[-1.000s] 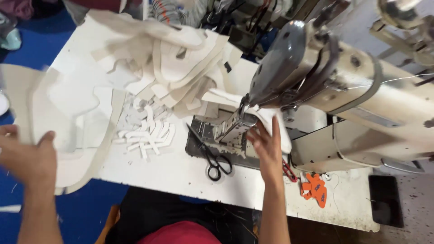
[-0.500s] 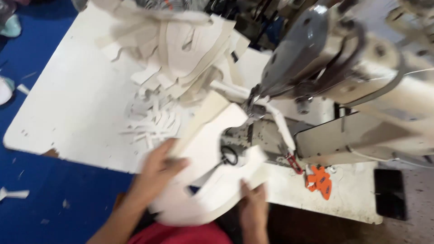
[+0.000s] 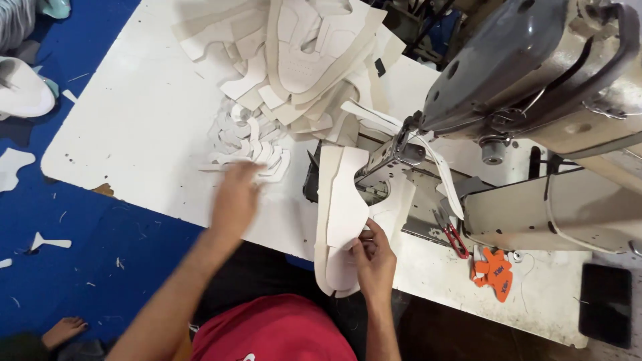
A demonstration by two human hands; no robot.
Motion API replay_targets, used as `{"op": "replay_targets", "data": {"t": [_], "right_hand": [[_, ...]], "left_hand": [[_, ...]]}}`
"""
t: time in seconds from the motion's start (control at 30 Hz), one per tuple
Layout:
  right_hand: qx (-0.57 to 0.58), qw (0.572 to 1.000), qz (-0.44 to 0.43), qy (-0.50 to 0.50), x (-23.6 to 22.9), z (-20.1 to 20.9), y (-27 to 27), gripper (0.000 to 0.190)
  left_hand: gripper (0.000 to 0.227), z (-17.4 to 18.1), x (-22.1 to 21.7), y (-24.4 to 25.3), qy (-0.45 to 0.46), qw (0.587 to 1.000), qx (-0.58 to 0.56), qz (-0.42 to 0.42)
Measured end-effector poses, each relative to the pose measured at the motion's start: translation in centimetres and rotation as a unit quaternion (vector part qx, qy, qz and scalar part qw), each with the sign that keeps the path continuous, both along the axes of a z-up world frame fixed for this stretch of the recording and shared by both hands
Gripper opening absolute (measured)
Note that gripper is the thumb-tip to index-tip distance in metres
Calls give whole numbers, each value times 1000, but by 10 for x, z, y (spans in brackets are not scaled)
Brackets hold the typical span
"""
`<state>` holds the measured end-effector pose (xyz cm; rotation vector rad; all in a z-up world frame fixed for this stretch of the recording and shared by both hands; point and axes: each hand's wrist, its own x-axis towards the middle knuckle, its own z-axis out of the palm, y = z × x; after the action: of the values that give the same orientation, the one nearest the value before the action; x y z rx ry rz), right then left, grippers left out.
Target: The person uses a sewing machine to stitch white shoe parts together. They align the pieces under the needle, sew them, and then use scissors to cut the thread. The finished pieces are placed on the table.
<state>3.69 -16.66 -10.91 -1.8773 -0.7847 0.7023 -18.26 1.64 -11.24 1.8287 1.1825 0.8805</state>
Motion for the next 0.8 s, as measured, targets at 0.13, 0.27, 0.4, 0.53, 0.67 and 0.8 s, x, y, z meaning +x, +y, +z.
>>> {"op": "replay_targets", "data": {"t": [0.13, 0.27, 0.4, 0.53, 0.67, 0.8], "right_hand": [[-19, 999, 4, 29, -4, -6, 3, 47], [6, 995, -6, 101, 2, -35, 6, 34], [10, 994, 1, 105, 5, -13, 8, 29], [-6, 994, 10, 113, 9, -5, 8, 31], [34, 981, 34, 190, 18, -23, 8, 32], [88, 960, 72, 257, 23, -27, 8, 53]], "left_hand": [[28, 26, -40, 35, 228, 952, 201, 46], [14, 34, -43, 44, 216, 956, 192, 46], [12, 68, -27, 18, 80, 991, 108, 4], [13, 44, 26, -15, -184, 951, -150, -199], [14, 21, 84, -36, -184, 909, -327, -181], [21, 7, 102, -43, -72, 953, -261, -136]]}}
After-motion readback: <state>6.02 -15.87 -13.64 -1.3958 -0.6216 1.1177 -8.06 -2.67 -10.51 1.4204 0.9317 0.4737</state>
